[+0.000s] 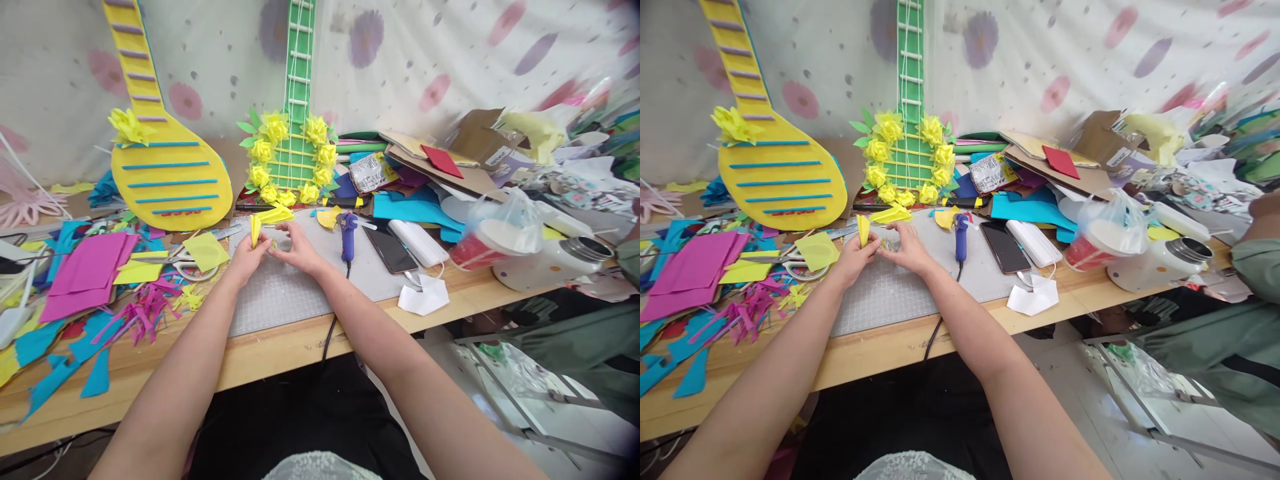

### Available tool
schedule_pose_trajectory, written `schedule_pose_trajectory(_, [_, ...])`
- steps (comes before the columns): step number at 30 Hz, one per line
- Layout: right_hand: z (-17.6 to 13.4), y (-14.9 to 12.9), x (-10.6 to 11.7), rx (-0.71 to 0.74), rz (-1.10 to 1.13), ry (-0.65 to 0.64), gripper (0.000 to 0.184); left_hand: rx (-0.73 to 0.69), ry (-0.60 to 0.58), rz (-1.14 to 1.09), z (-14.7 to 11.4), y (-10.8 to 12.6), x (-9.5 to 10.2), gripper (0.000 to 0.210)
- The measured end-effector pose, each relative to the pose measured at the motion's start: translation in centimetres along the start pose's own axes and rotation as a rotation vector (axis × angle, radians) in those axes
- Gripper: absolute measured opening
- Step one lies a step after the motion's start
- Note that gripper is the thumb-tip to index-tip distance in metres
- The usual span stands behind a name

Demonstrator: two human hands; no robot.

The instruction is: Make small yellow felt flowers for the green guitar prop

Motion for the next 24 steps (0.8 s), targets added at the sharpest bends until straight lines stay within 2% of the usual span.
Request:
schedule_pose_trajectory(4, [0.2, -0.3, -1.4, 0.065, 0.111, -0.103, 0.040, -0.033, -0.005, -0.005, 0.2, 0.3, 0.1, 0.023])
schedule_pose_trajectory(11, [0.1, -0.1, -1.0, 0.015, -0.052, -0.131, 0.030, -0.066, 0.036, -0.034, 0.1, 0.4, 0.2, 0.022])
schedule_pose_trajectory(15, [0.0, 0.3, -0.7, -0.065, -0.106, -0.138, 0.030, -0.104, 0.018, -0.029, 0.1, 0.4, -0.1, 0.021])
schedule_pose_trajectory(20, [-0.2, 0.9, 0.3, -0.197, -0.303, -0.116, 0.034, -0.130, 0.043, -0.064, 0.5, 0.4, 0.4, 0.021])
schedule_pose_trajectory(24, [0.1, -0.3, 0.0, -0.080, -0.277, -0.114, 0.028, -0.105, 0.047, -0.059, 0.6, 0.2, 0.5, 0.020])
Point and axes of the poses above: each hand's wrist, its own z-axis towards the middle knuckle, its own x-axis out of the back of the hand, y = z × x, the point moved 10 cm from there along z, towards the middle knuckle, and after that the axes turned 7 degrees about x, right-handed, at the moved point
